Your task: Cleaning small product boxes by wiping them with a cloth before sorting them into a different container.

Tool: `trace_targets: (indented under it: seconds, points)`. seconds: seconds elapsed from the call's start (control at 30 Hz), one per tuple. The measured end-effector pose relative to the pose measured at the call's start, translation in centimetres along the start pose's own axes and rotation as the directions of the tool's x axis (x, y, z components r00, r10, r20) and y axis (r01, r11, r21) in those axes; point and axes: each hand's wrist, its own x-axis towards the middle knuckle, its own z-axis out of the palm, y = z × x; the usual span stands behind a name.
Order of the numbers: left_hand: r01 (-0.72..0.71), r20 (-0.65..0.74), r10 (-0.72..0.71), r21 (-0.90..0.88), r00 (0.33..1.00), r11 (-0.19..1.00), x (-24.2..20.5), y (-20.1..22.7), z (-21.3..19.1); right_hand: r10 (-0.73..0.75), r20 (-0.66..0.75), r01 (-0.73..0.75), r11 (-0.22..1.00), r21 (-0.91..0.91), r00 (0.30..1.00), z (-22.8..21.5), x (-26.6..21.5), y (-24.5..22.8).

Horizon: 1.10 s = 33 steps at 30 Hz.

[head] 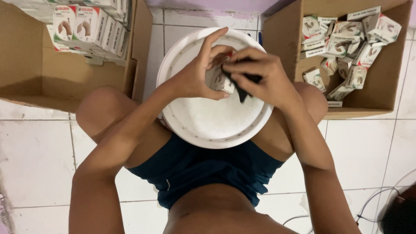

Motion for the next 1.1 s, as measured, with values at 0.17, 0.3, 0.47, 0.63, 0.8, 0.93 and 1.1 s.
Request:
trace_targets:
  seconds: [0.17,0.3,0.47,0.63,0.8,0.93,1.1]
  points:
    - [0.044,-0.027,-0.044,0.012,0.999,0.999,0.2,0.2,-0.2,0.013,-0.174,-0.072,0.939,-0.337,0.985,0.7,0.3,1.0]
    - [0.053,-0.088,-0.048,0.056,0.995,0.997,-0.4,0.6,0.2,-0.148,-0.067,0.146,0.989,-0.032,0.987,1.7,-0.1,-0.8]
    - [0.025,-0.095,-0.016,0.093,0.995,0.995,-0.5,0.6,0.8,-0.019,-0.104,0.004,0.989,-0.145,0.994,1.5,0.1,0.4]
    - [0.01,-0.248,0.006,0.065,0.969,0.998,-0.3,-0.5,0.7,-0.198,-0.058,0.183,0.962,-0.202,0.978,1.9,0.8,0.1]
    - [0.001,-0.206,0.04,0.197,0.978,0.981,-0.6,0.4,0.1,0.025,-0.013,-0.025,0.999,-0.024,1.0,0.4,0.4,0.3]
    - [-0.002,-0.214,0.053,0.232,0.975,0.973,-0.4,1.2,0.1,0.085,-0.071,-0.099,0.969,-0.228,0.994,0.8,0.2,1.9]
    - [0.05,-0.188,-0.011,0.203,0.982,0.978,-0.6,1.0,0.4,0.029,0.017,-0.029,1.0,-0.009,0.999,-0.2,0.5,0.1]
